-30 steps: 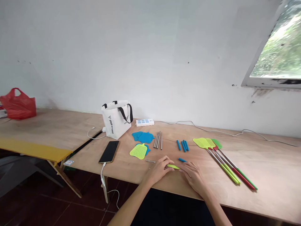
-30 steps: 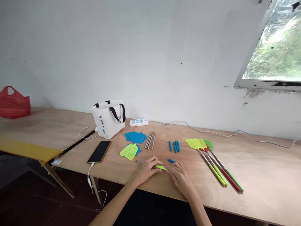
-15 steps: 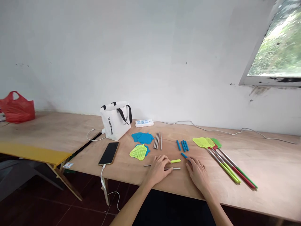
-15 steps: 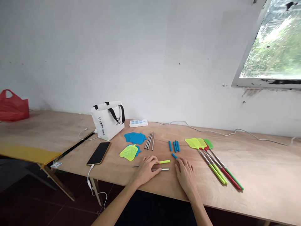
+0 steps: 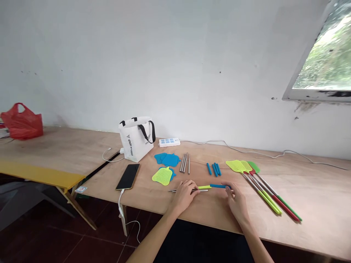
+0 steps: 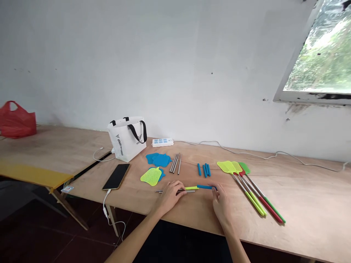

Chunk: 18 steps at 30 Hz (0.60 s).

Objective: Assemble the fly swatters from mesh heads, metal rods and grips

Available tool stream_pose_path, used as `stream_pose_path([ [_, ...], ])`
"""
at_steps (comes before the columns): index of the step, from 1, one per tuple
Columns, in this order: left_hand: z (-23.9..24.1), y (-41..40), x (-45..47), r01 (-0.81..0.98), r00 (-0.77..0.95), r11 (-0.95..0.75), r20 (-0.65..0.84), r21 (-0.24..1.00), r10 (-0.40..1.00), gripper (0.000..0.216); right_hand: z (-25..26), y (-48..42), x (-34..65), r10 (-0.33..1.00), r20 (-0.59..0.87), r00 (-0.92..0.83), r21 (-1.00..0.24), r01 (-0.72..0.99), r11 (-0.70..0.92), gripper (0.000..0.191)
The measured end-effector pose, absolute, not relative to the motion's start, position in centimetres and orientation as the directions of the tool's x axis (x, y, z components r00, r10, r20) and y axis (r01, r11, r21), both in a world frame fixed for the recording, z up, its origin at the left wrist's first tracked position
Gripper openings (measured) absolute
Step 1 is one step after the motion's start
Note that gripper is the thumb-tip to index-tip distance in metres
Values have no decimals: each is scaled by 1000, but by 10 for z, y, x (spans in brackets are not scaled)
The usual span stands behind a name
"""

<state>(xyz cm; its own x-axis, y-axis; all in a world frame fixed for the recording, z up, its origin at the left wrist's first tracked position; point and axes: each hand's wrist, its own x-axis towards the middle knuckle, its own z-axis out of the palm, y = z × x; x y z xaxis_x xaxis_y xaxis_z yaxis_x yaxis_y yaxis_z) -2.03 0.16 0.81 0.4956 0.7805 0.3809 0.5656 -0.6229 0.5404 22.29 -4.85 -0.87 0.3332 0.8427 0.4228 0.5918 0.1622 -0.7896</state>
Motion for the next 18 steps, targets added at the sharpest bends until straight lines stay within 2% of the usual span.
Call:
stream_pose_path([
  [5,8,3,-20,547,465,-600,385,583,797,9,-8,-48,221,855,420,304,-790,586,180,37],
  [10,7,3,-20,543,489,-613,378,573,786,16,-7,-48,219,874,418,247,-780,591,206,37],
  [18,7,3,-21,539,482,-609,380,582,790,10,-4,-52,218,876,408,256,-814,537,222,40],
])
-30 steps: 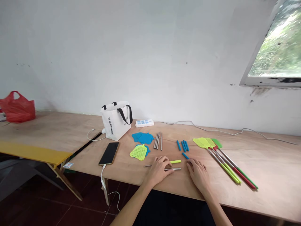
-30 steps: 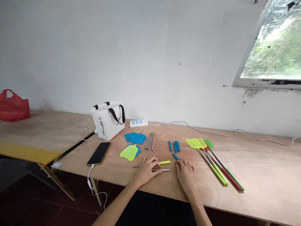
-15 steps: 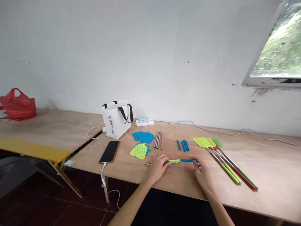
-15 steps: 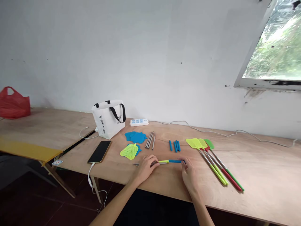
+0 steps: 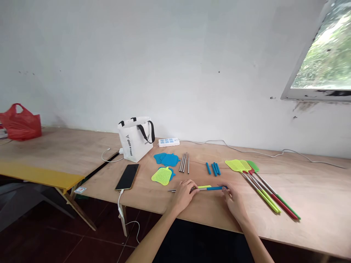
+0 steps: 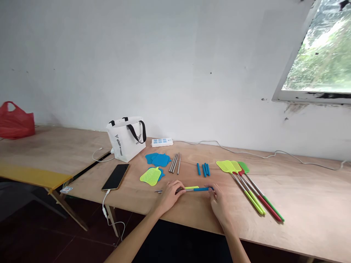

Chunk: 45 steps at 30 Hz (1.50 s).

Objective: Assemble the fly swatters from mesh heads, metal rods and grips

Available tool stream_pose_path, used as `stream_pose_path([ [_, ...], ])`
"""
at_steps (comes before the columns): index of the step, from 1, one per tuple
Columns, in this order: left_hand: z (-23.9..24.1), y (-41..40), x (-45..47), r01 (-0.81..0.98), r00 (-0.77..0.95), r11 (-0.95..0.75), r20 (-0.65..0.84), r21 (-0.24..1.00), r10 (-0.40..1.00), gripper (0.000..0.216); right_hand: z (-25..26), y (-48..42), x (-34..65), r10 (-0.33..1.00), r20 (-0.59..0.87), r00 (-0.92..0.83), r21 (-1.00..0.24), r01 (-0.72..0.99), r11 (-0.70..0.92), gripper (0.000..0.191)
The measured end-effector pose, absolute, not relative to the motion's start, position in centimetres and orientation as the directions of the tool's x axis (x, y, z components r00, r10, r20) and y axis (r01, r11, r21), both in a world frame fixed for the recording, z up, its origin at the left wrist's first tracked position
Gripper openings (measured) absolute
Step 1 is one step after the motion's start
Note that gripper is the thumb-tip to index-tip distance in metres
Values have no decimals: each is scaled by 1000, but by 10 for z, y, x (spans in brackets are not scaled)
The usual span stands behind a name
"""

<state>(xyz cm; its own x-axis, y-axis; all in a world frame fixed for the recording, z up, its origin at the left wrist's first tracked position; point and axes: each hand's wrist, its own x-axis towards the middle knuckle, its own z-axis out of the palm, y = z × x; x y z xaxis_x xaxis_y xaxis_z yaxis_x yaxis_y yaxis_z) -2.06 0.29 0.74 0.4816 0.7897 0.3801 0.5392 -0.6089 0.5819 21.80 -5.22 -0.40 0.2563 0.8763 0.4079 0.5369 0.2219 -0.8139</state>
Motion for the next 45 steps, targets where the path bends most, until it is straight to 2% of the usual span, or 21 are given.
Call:
stream_pose_path([
  [7,7,3,-21,486,481,-611,393,625,784,7,-6,-51,220,904,333,269,-853,495,167,44],
  [11,6,2,-20,426,505,-637,415,642,757,8,-7,-50,218,925,329,191,-855,476,206,50],
  [16,3,2,-21,363,544,-626,388,690,744,5,-11,-50,214,956,285,67,-806,556,202,49],
  [25,5,0,-23,389,598,-651,359,652,717,10,-9,-54,211,917,351,-191,-611,696,379,33],
  [30,8,-2,-23,404,597,-674,380,618,706,7,-7,-56,205,891,401,-213,-378,847,373,28],
  [32,11,-4,-24,408,606,-686,383,603,697,7,-5,-57,204,885,415,-211,-343,864,367,29],
  [38,19,-8,-24,442,634,-720,381,535,673,11,-5,-54,205,882,389,-265,-373,830,414,29],
  [45,24,2,-30,531,554,-681,401,505,729,5,-18,-46,221,876,449,-176,-407,832,376,26],
])
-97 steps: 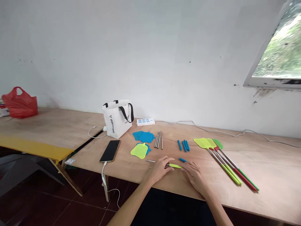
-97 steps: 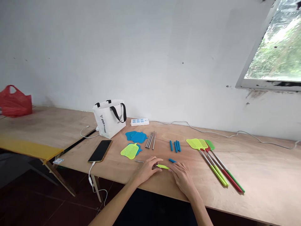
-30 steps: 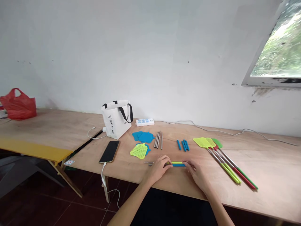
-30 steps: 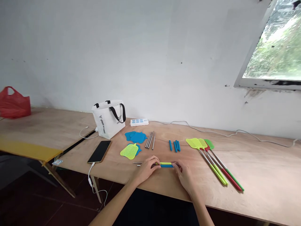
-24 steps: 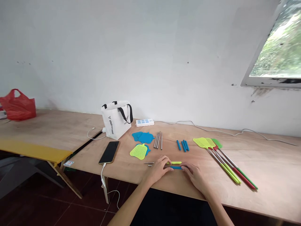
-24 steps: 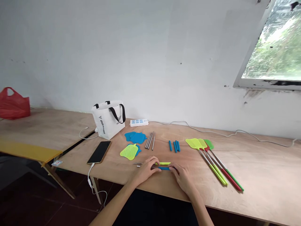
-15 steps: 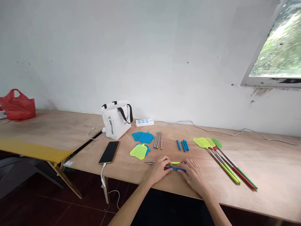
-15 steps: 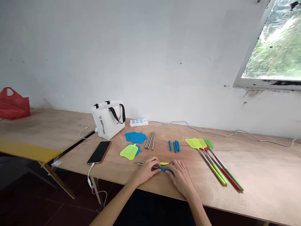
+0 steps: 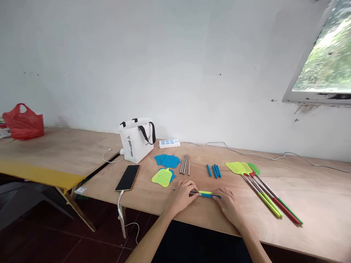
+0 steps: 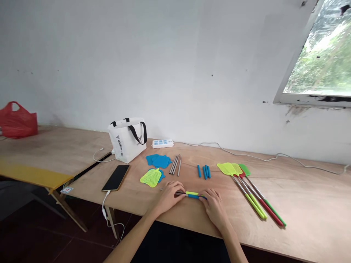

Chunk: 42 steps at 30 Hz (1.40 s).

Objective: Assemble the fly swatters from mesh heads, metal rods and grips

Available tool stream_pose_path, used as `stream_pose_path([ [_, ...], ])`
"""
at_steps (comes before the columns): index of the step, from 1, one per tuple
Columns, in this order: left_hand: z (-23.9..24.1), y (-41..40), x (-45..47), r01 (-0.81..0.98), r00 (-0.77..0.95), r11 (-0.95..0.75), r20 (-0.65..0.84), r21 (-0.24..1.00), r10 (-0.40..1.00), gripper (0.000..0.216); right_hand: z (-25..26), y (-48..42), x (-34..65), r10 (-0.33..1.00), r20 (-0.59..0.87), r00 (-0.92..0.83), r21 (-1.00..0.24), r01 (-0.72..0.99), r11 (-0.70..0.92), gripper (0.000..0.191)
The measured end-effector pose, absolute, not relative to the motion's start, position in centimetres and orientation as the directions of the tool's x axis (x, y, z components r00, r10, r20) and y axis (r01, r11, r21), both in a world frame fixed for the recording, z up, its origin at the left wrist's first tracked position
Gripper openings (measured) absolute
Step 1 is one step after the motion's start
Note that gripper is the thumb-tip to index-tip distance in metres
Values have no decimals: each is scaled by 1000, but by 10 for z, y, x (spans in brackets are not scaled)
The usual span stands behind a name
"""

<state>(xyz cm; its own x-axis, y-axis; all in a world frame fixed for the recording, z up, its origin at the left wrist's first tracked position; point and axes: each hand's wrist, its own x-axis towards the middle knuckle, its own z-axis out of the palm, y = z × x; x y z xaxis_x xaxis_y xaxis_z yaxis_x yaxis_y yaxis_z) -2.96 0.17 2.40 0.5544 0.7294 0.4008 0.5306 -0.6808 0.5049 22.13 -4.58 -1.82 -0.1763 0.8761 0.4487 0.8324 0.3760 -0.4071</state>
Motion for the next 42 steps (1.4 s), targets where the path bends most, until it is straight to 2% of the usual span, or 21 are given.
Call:
stream_pose_path([
  [4,39,23,-62,609,387,-582,439,538,811,12,-21,-46,226,887,444,-129,-441,830,341,31],
  [7,43,38,-99,763,204,-428,449,484,870,15,-19,-49,221,889,434,-149,-434,830,351,31],
  [10,37,47,-130,897,60,-187,308,400,949,32,-13,-52,213,892,407,-199,-412,831,373,28],
  [12,32,50,-143,924,35,-102,185,368,982,45,-9,-55,210,893,389,-225,-395,835,382,25],
  [14,30,52,-149,920,68,-109,120,376,990,46,-4,-57,208,893,380,-241,-382,838,389,25],
  [17,31,54,-152,900,107,-148,122,410,987,46,0,-59,207,888,370,-273,-366,836,409,26],
  [22,34,55,-153,889,52,-104,127,446,991,59,2,-62,201,863,390,-322,-343,819,460,25],
  [26,39,55,-150,803,53,-179,232,568,971,62,2,-64,188,843,408,-351,-324,808,492,26],
  [31,54,49,-135,541,30,-388,444,746,895,66,-2,-64,179,824,416,-386,-299,797,524,28],
  [34,62,43,-124,388,16,-450,483,804,876,50,-5,-62,179,822,438,-364,-302,802,516,31],
  [37,65,38,-115,339,33,-474,494,812,869,25,-8,-61,181,829,467,-307,-301,827,476,31],
  [42,61,35,-102,276,35,-450,459,849,888,32,-13,-58,181,812,534,-237,-233,881,411,27],
])
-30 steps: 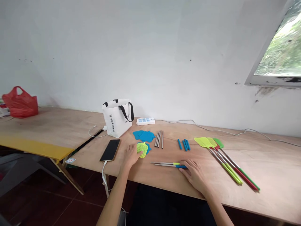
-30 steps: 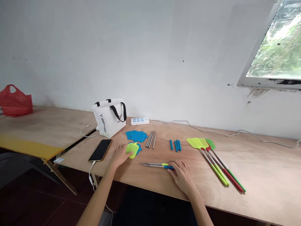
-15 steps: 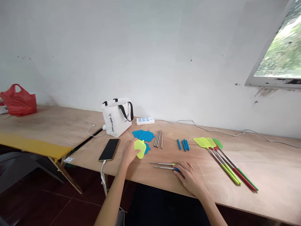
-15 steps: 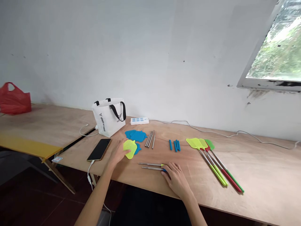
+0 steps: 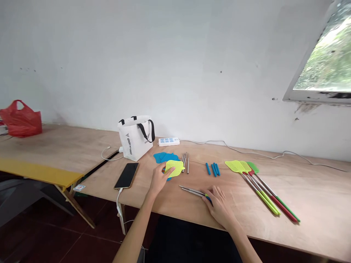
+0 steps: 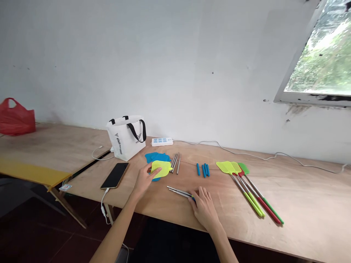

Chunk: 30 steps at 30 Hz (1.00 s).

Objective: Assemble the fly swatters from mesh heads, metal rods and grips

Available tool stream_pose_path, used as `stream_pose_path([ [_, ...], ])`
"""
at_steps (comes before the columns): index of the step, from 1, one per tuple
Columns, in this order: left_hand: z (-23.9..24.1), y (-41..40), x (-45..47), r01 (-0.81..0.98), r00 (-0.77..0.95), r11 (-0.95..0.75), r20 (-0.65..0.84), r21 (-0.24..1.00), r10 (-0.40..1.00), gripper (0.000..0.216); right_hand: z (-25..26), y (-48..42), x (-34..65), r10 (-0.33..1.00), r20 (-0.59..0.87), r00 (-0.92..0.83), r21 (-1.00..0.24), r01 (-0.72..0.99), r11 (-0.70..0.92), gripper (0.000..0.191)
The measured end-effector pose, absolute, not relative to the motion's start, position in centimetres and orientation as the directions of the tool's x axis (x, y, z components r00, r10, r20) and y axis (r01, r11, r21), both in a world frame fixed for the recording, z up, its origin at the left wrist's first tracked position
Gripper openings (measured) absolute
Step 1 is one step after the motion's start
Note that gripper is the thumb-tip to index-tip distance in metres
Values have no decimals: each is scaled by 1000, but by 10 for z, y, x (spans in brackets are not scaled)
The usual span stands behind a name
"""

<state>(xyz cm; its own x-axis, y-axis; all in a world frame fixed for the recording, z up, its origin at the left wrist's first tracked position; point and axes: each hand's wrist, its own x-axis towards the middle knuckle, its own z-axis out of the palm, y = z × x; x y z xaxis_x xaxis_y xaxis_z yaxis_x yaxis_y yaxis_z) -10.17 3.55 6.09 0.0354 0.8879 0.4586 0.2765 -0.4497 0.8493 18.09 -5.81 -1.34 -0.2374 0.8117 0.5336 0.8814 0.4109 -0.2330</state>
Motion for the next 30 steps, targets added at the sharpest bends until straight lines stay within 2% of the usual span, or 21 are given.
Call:
stream_pose_path([
  [5,59,32,-91,82,42,-415,412,906,910,44,-16,-54,183,840,511,-181,-260,899,352,22],
  [9,57,31,-83,6,32,-380,380,925,924,46,-15,-54,185,856,482,-186,-280,893,352,21],
  [17,41,39,-75,-84,-39,-325,323,942,946,47,-16,-55,186,848,515,-123,-263,919,293,25],
  [22,37,40,-72,-115,-56,-279,274,954,960,49,-16,-55,194,801,596,-53,-352,880,320,35],
  [26,35,39,-69,-96,-13,-221,221,971,975,53,-15,-55,197,777,630,19,-410,858,311,38],
  [30,32,39,-66,-81,55,-204,209,976,976,56,-12,-55,195,748,663,34,-394,865,310,39],
])
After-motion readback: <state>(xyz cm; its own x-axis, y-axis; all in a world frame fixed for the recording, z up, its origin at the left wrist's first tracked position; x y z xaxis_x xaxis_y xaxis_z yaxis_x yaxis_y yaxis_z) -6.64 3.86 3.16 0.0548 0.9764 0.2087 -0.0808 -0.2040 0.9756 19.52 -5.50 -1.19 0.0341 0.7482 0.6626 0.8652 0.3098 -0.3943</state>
